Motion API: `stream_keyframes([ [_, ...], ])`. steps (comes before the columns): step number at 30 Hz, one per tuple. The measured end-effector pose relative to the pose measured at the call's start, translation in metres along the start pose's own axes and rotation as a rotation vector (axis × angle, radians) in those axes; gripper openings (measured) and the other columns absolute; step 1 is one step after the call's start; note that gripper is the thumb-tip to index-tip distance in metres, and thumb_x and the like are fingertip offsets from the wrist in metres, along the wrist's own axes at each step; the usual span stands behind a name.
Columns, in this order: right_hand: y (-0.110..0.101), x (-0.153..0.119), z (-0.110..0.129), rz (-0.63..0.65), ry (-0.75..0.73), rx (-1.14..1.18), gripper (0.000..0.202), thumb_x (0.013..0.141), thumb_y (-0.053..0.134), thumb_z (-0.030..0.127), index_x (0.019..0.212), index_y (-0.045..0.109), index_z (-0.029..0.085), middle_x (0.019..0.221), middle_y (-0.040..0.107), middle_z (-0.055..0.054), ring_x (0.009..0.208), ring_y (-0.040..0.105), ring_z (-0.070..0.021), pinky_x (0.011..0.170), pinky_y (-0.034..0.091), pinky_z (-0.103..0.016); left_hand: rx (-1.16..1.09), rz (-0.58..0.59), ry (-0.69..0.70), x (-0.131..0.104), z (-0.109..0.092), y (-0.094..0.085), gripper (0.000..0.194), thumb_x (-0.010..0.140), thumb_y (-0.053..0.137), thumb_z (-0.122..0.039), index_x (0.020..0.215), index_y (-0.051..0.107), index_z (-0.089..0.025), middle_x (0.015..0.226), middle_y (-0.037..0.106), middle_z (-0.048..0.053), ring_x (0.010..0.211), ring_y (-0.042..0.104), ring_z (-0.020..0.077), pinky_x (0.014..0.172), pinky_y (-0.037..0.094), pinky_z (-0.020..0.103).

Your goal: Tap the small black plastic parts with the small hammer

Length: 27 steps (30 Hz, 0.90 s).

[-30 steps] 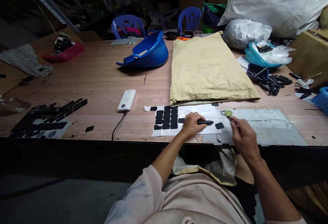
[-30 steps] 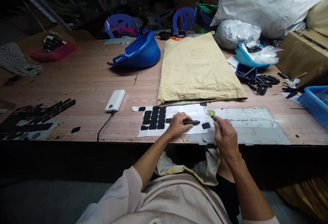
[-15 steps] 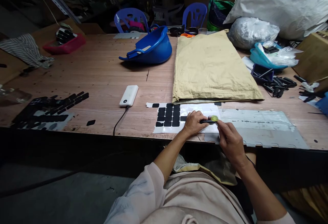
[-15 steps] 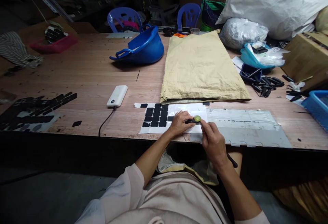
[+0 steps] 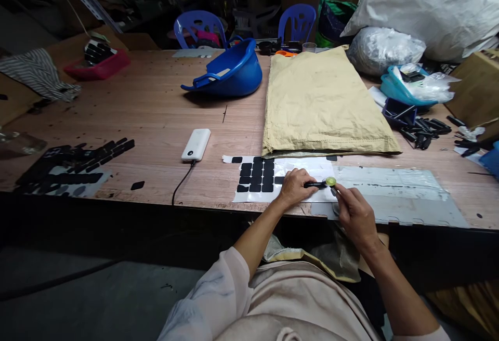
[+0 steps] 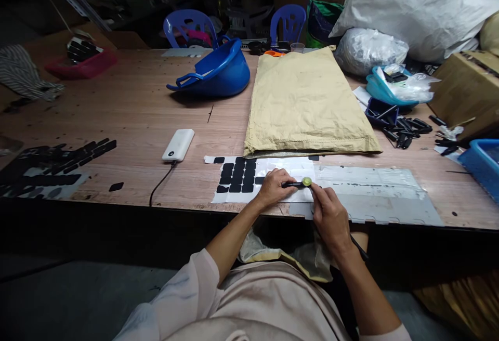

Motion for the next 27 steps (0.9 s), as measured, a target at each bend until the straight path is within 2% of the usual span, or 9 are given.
stream_keyframes([
  [4, -0.022, 0.011, -0.011, -0.104, 0.022, -0.013, 0.037, 0.105, 0.05, 0.033, 0.133, 0.074, 0.027, 0.1, 0.073, -0.008, 0.091, 0.068, -0.0203, 0.082, 0.054, -0.032, -0.017, 0.0, -0.009, -0.001, -0.002, -0.001, 0.017, 0.084, 0.083, -0.027, 0.102, 0.085, -0.026, 0.095, 0.071, 0.004, 0.098, 0.061, 0.0241, 0.095, 0.048, 0.039],
  [8, -0.042, 0.026, -0.052, -0.154, 0.131, -0.207, 0.037, 0.102, 0.053, 0.037, 0.129, 0.076, 0.025, 0.102, 0.072, -0.009, 0.087, 0.064, -0.0209, 0.075, 0.047, -0.033, -0.005, -0.004, -0.018, -0.002, -0.004, -0.003, 0.023, 0.081, 0.082, -0.024, 0.104, 0.084, -0.025, 0.096, 0.072, 0.004, 0.1, 0.063, 0.0255, 0.096, 0.049, 0.041],
  [12, -0.044, 0.032, -0.107, -0.122, 0.244, -0.394, 0.036, 0.098, 0.056, 0.032, 0.125, 0.078, 0.024, 0.103, 0.07, -0.009, 0.082, 0.056, -0.0199, 0.068, 0.036, -0.033, 0.016, -0.004, -0.002, -0.003, -0.007, -0.003, 0.032, 0.078, 0.082, -0.024, 0.11, 0.081, -0.024, 0.099, 0.073, 0.004, 0.101, 0.063, 0.0262, 0.097, 0.049, 0.041],
  [15, -0.036, 0.033, -0.128, -0.103, 0.236, -0.463, 0.034, 0.096, 0.056, 0.028, 0.12, 0.08, 0.023, 0.096, 0.067, -0.01, 0.084, 0.052, -0.0212, 0.072, 0.035, -0.034, 0.023, 0.003, -0.01, -0.003, -0.006, -0.002, 0.026, 0.081, 0.083, -0.027, 0.107, 0.082, -0.025, 0.099, 0.072, 0.004, 0.1, 0.064, 0.0264, 0.096, 0.049, 0.041],
  [18, -0.031, 0.032, -0.133, -0.122, 0.237, -0.49, 0.035, 0.096, 0.056, 0.029, 0.122, 0.079, 0.022, 0.099, 0.067, -0.011, 0.086, 0.05, -0.022, 0.073, 0.034, -0.035, 0.027, 0.013, -0.018, 0.0, -0.004, -0.001, 0.02, 0.085, 0.083, -0.031, 0.104, 0.082, -0.025, 0.097, 0.072, 0.005, 0.101, 0.063, 0.0262, 0.095, 0.049, 0.041],
  [22, -0.029, 0.03, -0.128, -0.142, 0.234, -0.502, 0.035, 0.097, 0.056, 0.03, 0.123, 0.077, 0.023, 0.098, 0.065, -0.01, 0.086, 0.048, -0.0221, 0.074, 0.032, -0.035, 0.014, -0.002, 0.023, -0.003, -0.008, -0.006, 0.016, 0.093, 0.078, -0.035, 0.104, 0.08, -0.024, 0.099, 0.073, 0.005, 0.101, 0.064, 0.0255, 0.094, 0.048, 0.04],
  [24, -0.029, 0.03, -0.126, -0.136, 0.231, -0.511, 0.034, 0.097, 0.056, 0.03, 0.122, 0.077, 0.022, 0.097, 0.064, -0.01, 0.085, 0.047, -0.022, 0.073, 0.03, -0.035, -0.03, -0.013, 0.106, -0.018, -0.019, -0.008, 0.02, 0.099, 0.07, -0.04, 0.106, 0.078, -0.023, 0.101, 0.074, 0.007, 0.1, 0.065, 0.0251, 0.094, 0.049, 0.039],
  [27, -0.03, 0.03, -0.124, -0.138, 0.234, -0.525, 0.034, 0.098, 0.054, 0.03, 0.122, 0.077, 0.021, 0.097, 0.064, -0.01, 0.084, 0.046, -0.0216, 0.073, 0.029, -0.035, -0.146, 0.059, 0.262, -0.063, -0.039, 0.001, 0.034, 0.105, 0.056, -0.048, 0.109, 0.077, -0.021, 0.097, 0.076, 0.009, 0.092, 0.068, 0.0233, 0.09, 0.051, 0.037],
])
Point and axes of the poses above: each hand's wrist, its own x-axis towards the middle knuckle, its own y-axis out of the palm, z = x × y, the point moved 9 cm from there along x, towards the middle knuckle
